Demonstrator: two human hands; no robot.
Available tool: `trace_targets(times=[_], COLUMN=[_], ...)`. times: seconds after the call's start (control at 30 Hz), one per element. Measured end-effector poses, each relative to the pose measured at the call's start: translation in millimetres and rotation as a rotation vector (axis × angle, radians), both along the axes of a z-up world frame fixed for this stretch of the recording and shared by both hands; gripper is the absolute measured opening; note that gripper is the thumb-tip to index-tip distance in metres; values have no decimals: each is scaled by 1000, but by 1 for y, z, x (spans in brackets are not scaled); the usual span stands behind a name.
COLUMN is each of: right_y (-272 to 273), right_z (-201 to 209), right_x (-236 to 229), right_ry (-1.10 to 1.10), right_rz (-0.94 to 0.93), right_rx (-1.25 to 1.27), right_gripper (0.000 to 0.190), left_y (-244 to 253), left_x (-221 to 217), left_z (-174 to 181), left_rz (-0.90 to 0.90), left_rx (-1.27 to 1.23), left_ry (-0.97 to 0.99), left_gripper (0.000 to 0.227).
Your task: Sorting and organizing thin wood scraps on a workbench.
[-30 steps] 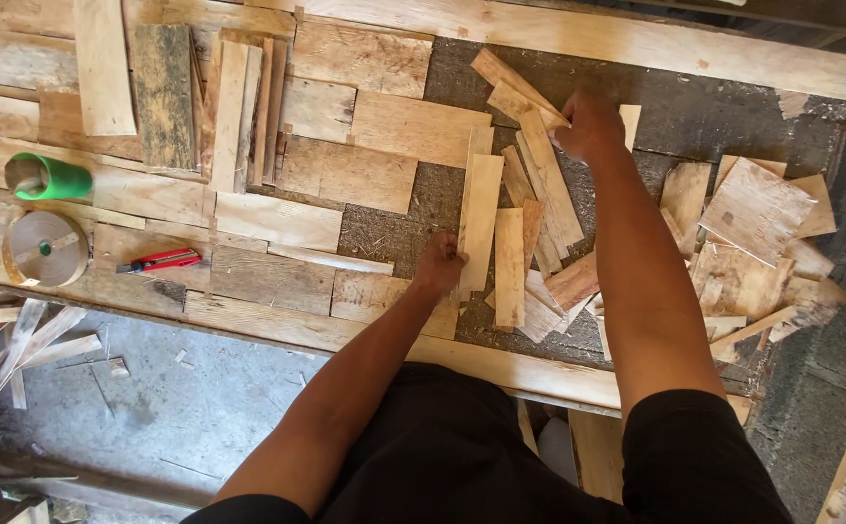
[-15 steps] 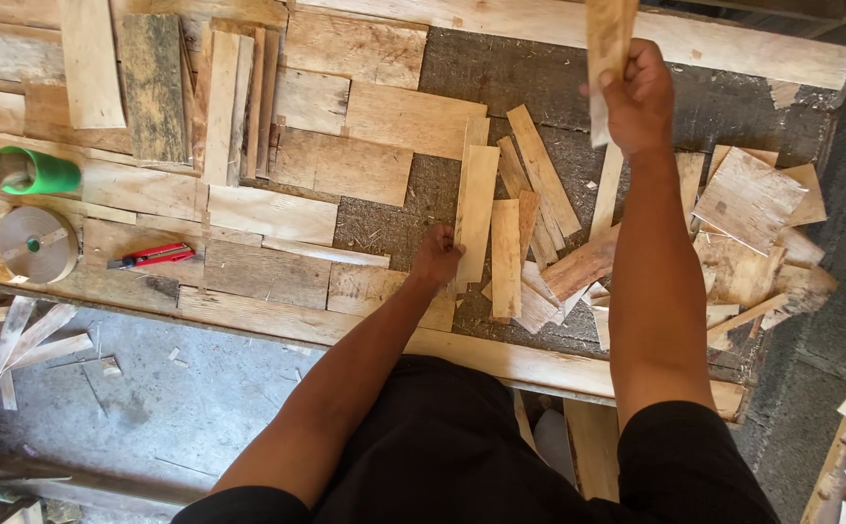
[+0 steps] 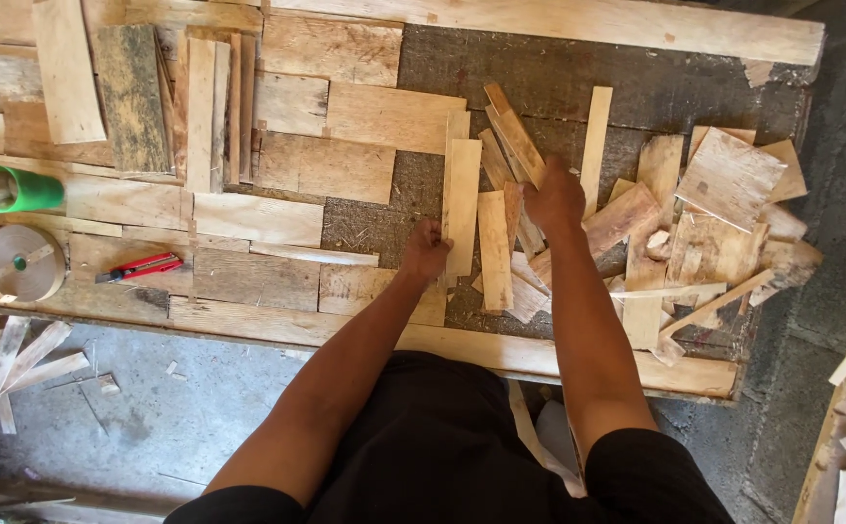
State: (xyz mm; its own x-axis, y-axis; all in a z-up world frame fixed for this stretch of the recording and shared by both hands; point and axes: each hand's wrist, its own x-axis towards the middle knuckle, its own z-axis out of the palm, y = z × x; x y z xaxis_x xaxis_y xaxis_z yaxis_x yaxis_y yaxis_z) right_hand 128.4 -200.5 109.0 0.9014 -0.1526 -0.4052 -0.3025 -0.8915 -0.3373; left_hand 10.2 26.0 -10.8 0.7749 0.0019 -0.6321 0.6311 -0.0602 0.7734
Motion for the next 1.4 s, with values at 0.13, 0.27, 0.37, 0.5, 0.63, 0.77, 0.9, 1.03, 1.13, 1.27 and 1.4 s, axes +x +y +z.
trace_targets(times=[0.13, 0.27, 0.37, 0.5, 0.63, 0.77, 0.9, 1.03, 1.13, 1.27, 1.4], right_y=[-2, -16, -24, -45, -91, -92, -92, -98, -96, -137, -173], right_z=[-8, -15, -9, -7, -45, -26, -12, 9, 40, 33, 24], right_x=[-3, 7, 13, 15, 0, -10, -14, -5, -6, -17, -28], right_ry=[-62, -134, 45, 122, -208, -178, -24, 58, 190, 40, -51], right_rz=[-55, -67, -76, -105, -116, -94, -170, -176, -479, -569, -777], right_rx=[-75, -34, -14, -27, -102, -147, -134, -136, 178, 392, 822], right_gripper=[52, 53, 53, 45, 66, 79, 80, 66, 48, 37, 24], left_y=[0, -1, -4, -8, -20, -38, -58, -78, -82, -79, -84], left_x=[0, 6, 12, 14, 8, -1, -8, -6, -6, -1, 1], left_z=[-6, 21, 47, 41, 45, 29, 11, 2, 10, 40, 57], left_rz=[8, 7, -50, -69, -94, -150, -91, -59, -90, -124, -186], left_rx=[-7, 1, 101, 224, 331, 373, 316, 225, 142, 203, 36], left_ry=[-38, -8, 32, 56, 37, -8, -140, -96, 10, -19, 71], left_gripper=[23, 23, 22, 22, 25, 25, 24, 25, 23, 29, 40])
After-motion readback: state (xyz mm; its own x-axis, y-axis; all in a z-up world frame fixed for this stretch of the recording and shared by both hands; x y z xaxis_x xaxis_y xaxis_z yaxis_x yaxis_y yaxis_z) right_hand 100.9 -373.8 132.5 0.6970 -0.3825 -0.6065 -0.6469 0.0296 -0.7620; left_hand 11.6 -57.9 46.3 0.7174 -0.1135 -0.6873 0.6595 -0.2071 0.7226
